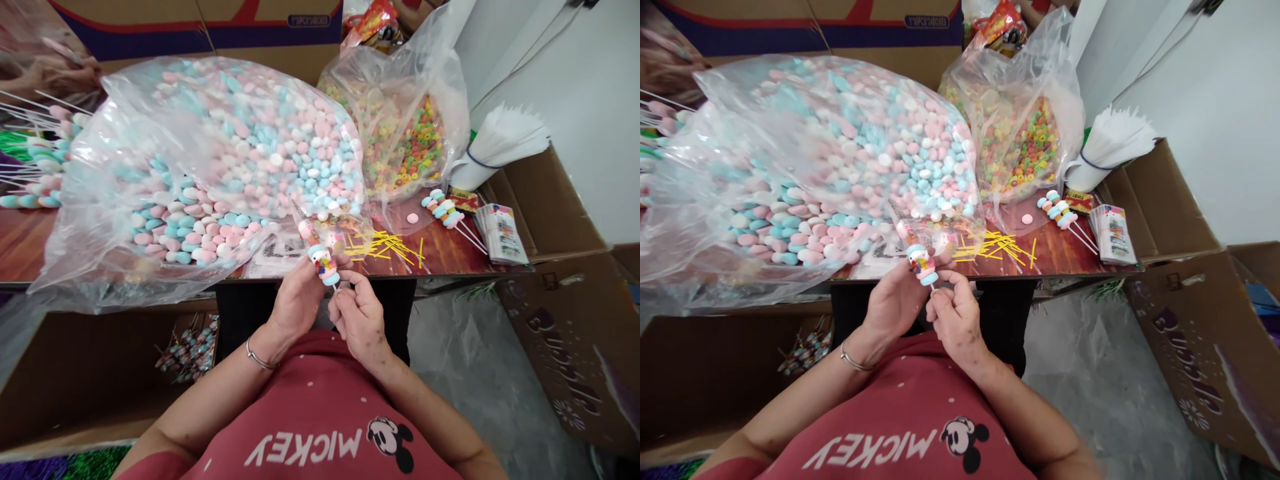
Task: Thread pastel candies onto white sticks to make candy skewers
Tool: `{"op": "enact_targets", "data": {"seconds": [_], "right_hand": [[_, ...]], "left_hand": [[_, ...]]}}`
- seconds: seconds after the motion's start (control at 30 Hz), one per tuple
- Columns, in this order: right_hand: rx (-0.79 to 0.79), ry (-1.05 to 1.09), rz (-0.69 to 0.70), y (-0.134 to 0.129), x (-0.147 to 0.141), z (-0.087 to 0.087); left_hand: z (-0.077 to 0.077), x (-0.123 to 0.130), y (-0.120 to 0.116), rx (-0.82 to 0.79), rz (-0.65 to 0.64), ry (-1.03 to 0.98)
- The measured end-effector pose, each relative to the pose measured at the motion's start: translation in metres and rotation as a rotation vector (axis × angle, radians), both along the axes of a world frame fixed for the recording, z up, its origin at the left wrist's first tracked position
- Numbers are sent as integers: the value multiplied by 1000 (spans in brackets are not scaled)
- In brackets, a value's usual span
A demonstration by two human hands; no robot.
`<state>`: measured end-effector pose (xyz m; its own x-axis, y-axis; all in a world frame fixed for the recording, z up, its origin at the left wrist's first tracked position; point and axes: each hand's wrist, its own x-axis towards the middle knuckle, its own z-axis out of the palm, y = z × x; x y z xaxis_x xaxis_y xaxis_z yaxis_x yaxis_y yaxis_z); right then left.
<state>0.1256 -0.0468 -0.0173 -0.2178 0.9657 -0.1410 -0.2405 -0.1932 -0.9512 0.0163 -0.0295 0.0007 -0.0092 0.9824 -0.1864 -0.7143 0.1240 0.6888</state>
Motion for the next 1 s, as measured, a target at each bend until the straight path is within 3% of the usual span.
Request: {"op": "enact_targets", "data": {"seconds": [0.2,0.3,0.4,0.53,0.7,1.0], "right_hand": [[61,-138,23,-8,-2,-7],[340,-460,88,-9,9,-11],[691,-765,0,-5,24,-8],[941,-860,-35,6,35,-1],[1042,-859,-1,16,35,-1],[1032,-1037,23,19,34,-2]], "left_hand": [[-14,0,-14,4,-28,158],[-19,-5,-16,22,-39,227],[-21,-10,-18,21,-43,269],[-19,-12,-25,-62,-166,303],[-18,-9,-31,-151,-170,325],[-20,-5,-31,-163,-112,358]]}}
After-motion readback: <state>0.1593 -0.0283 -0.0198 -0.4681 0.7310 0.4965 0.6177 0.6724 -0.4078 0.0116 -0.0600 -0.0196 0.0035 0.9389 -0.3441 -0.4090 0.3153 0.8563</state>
